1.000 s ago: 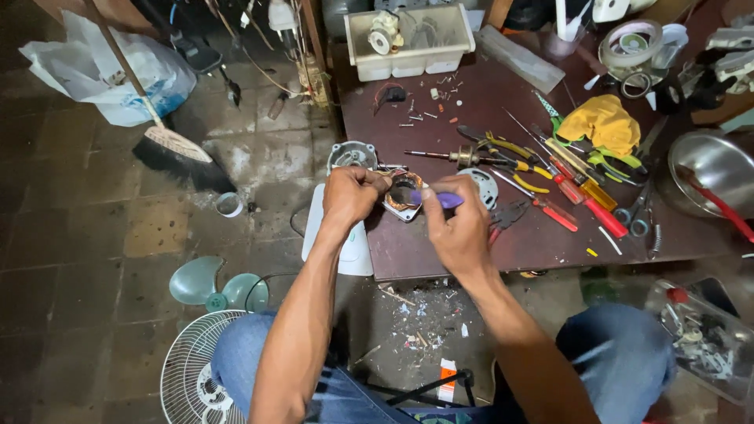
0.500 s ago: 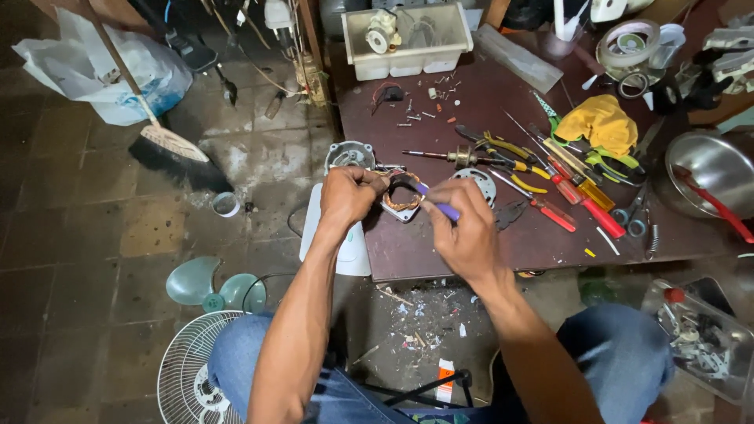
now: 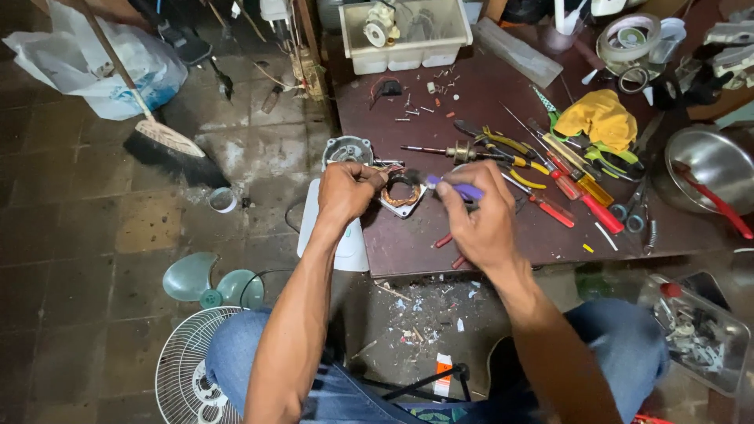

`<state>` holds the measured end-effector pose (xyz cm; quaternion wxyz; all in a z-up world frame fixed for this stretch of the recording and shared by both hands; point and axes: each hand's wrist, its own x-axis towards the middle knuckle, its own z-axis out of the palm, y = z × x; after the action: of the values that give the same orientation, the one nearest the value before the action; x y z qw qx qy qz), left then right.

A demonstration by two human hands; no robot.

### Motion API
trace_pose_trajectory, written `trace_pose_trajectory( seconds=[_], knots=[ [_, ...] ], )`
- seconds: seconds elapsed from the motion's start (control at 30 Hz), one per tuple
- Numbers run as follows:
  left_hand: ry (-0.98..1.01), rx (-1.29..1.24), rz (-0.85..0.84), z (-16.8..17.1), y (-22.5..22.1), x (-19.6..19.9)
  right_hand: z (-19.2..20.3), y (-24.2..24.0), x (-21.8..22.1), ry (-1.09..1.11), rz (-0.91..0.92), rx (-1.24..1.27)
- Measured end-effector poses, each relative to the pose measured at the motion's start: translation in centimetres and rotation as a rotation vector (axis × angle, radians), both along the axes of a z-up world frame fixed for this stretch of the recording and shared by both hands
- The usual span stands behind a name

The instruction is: Disassembling and repairing an electric fan motor, focusing on the stator and wiring connections.

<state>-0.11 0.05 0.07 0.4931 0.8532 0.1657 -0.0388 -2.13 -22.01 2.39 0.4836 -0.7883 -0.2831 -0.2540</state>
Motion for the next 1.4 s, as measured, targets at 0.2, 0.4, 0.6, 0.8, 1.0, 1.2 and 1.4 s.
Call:
trace_pose_trajectory(
  seconds=[0.2,0.4,0.6,0.8,1.0,1.2,1.4],
  knots=[
    [-0.039,-0.018,0.044,-0.3,-0.5,-0.3,0.6,-2.8,2.7,0.011,-0.167,0.045],
    [-0.115,-0.031,0.114,-1.8,-1.4,-0.9,-0.2,-3.9,6.6,0.260,-0.172,0.173],
    [-0.205,-0.102,0.111,-2.5,-0.9,-1.0,-3.0,-6.7,8.9,0.457,-0.531,-0.159],
    [-0.156,-0.113,0.108,-0.8,-1.5,-2.9,-4.4,-8.0,9.1,0.070,-0.506,-0.393],
    [-0.105,-0.114,0.154,-1.0,-1.6,-2.8,-3.4,-1.8,7.9,-0.090,-0.059,-0.346],
    [-0.133,-0.168,0.189,-2.7,-1.8,-2.8,-5.6,1.9,8.2,-0.082,0.156,-0.456],
    [-0.276,-0.066,0.134,-1.3,-1.8,-2.8,-5.1,2.4,8.0,-0.049,0.107,-0.474]
  ],
)
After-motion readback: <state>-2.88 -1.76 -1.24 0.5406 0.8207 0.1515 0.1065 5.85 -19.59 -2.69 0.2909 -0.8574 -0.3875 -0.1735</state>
